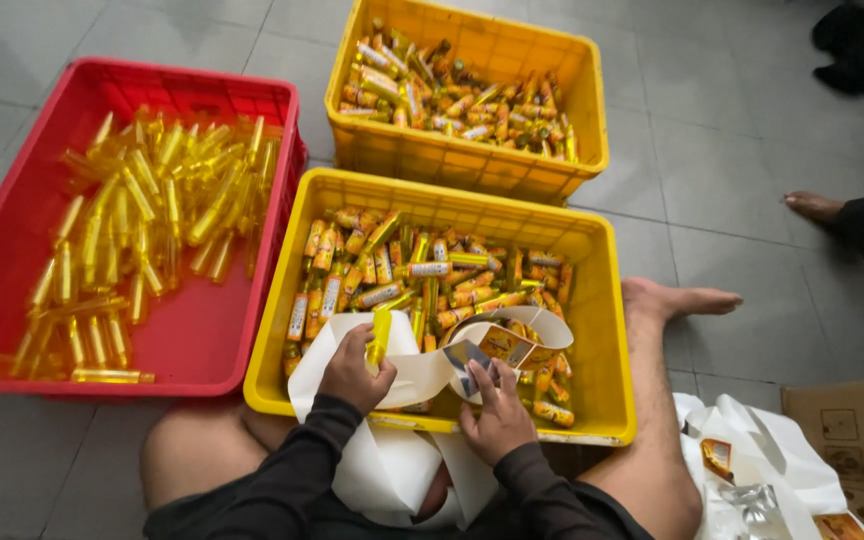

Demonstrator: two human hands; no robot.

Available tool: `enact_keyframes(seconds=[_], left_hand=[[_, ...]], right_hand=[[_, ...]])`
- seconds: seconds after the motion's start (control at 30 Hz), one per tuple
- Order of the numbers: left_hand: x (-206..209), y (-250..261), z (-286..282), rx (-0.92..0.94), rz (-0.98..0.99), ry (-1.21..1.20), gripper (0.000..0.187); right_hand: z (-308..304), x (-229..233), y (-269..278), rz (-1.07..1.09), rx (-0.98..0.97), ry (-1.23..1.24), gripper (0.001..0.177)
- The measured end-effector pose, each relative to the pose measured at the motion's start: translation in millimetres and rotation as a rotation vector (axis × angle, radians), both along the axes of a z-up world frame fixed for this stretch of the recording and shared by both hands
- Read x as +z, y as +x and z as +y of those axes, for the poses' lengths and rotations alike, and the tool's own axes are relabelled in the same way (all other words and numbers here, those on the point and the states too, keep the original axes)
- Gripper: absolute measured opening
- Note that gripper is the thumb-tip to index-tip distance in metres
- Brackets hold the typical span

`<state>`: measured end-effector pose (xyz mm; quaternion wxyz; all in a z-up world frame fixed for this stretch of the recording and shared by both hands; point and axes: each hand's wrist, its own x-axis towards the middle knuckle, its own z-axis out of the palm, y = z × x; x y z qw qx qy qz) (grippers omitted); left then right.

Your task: Peeling adhesive labels from a roll and applying them to yellow plastic tubes before placing them in a crate.

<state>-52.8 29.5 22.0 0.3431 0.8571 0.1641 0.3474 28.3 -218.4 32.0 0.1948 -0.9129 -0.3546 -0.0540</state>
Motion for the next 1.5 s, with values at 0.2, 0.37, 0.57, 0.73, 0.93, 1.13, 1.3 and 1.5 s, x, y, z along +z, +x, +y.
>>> enact_keyframes(seconds=[0.2,0.37,0.57,0.73,0.93,1.13,1.3,1.5], left_hand=[[7,-5,-1,-0.014,-0.053,0.093,0.043],[15,-9,0,-0.009,-0.045,0.079,0.042],[3,-9,0,0.007,-0.006,0.022,0.045],[4,-5,6,0.017,0.013,-0.042,0.042],[4,-7,6,0.041,0.043,-0.051,0.042],[3,-7,7,0.041,0.017,-0.091,0.044],[6,-5,13,0.059,-0.132,-0.143,0.041],[22,-14,14,0.039,-0.245,-0.467,0.049]], right_hand=[[-2,4,-5,-0.070,0.012,0.051,0.078],[-4,3,-4,-0.093,0.025,0.040,0.078],[-8,6,-6,-0.089,0.047,0.044,0.072],[-6,4,-2,-0.060,0.045,0.053,0.072],[-7,7,-4,-0.059,0.046,0.032,0.071],[-7,7,-5,-0.074,0.072,0.070,0.071],[-8,-4,-3,-0.097,0.019,0.156,0.079],[-2,-10,16,0.125,-0.068,0.518,0.062]])
